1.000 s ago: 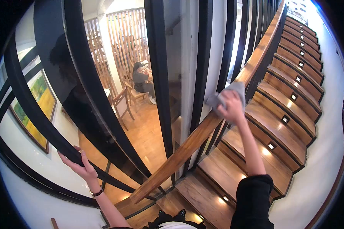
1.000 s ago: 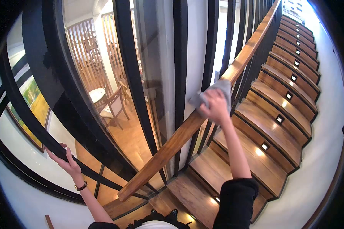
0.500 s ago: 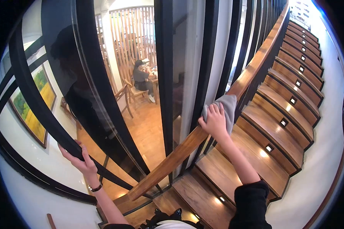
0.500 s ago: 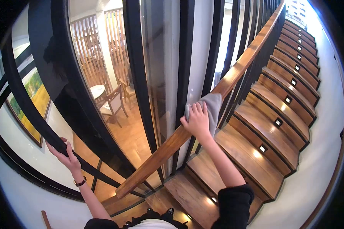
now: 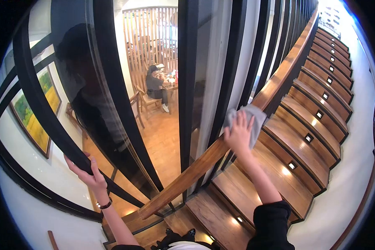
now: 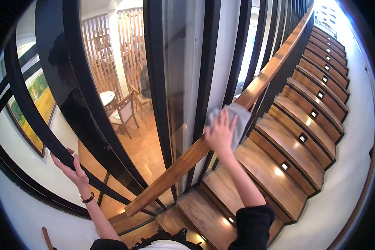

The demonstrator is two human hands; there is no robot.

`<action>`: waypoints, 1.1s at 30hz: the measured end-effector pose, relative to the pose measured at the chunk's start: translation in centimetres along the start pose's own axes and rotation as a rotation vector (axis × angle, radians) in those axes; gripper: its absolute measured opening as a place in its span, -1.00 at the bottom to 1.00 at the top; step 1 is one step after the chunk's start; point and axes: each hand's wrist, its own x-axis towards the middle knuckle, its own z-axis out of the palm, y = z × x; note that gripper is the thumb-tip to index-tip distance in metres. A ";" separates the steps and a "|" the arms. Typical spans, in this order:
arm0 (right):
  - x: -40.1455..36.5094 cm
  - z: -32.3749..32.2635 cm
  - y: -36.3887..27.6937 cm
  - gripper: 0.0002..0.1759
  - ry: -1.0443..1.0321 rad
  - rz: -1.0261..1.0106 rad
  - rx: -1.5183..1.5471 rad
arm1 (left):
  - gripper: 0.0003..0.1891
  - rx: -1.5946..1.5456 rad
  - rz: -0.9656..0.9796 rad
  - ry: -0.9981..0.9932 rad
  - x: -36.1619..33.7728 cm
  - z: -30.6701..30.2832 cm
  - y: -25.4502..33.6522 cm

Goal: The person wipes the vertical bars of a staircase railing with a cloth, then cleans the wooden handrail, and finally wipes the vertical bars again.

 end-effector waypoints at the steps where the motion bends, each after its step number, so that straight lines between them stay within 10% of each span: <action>1: -1.5 -0.7 -1.4 -0.41 -0.090 -0.024 0.012 | -0.22 -0.008 -0.009 0.007 0.0 0.2 0.1; 9: 5.3 -0.9 7.2 -0.39 -0.076 0.165 0.113 | -0.19 -0.064 -0.053 0.027 -0.2 0.2 -0.2; 17: -4.6 -0.7 -6.9 -0.31 -0.092 0.159 -0.041 | -0.22 -0.034 -0.092 -0.008 0.2 0.1 0.9; 22: -12.6 -3.0 -14.6 -0.24 -0.307 -0.074 -0.022 | -0.23 0.004 0.018 -0.002 0.4 0.1 0.2; 27: -16.7 -2.2 -15.5 -0.38 -0.439 -0.727 0.464 | -0.24 -0.013 0.011 0.028 0.3 0.3 0.1; 33: -9.9 -2.0 -7.8 -0.43 -0.273 -0.206 0.496 | -0.20 0.079 0.007 -0.036 0.2 0.1 0.1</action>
